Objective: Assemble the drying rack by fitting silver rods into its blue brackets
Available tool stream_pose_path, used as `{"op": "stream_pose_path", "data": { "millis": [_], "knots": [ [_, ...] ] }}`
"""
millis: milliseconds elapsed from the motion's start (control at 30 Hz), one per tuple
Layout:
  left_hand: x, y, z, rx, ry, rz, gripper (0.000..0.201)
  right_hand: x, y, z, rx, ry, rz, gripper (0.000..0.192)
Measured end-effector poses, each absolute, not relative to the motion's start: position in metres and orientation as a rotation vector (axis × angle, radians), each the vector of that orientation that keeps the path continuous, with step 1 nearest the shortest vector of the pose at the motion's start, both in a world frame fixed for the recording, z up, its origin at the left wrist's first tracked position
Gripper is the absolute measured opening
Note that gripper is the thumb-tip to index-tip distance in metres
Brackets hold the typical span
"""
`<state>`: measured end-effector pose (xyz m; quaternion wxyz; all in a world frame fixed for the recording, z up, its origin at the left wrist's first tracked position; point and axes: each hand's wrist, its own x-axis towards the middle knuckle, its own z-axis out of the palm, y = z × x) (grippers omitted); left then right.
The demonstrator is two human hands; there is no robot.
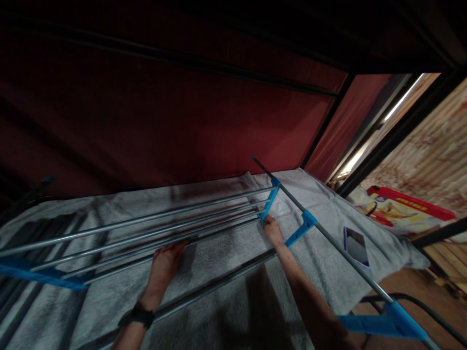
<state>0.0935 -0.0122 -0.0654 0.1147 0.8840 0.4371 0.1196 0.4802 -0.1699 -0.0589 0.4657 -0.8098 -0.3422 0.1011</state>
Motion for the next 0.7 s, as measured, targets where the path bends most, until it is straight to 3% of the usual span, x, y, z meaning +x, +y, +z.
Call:
{"op": "stream_pose_path", "data": {
  "millis": [700],
  "knots": [
    [0.085, -0.007, -0.07, 2.542, 1.22, 0.457, 0.038, 0.466, -0.167, -0.029, -2.23, -0.817, 0.335, 0.028]
  ]
}}
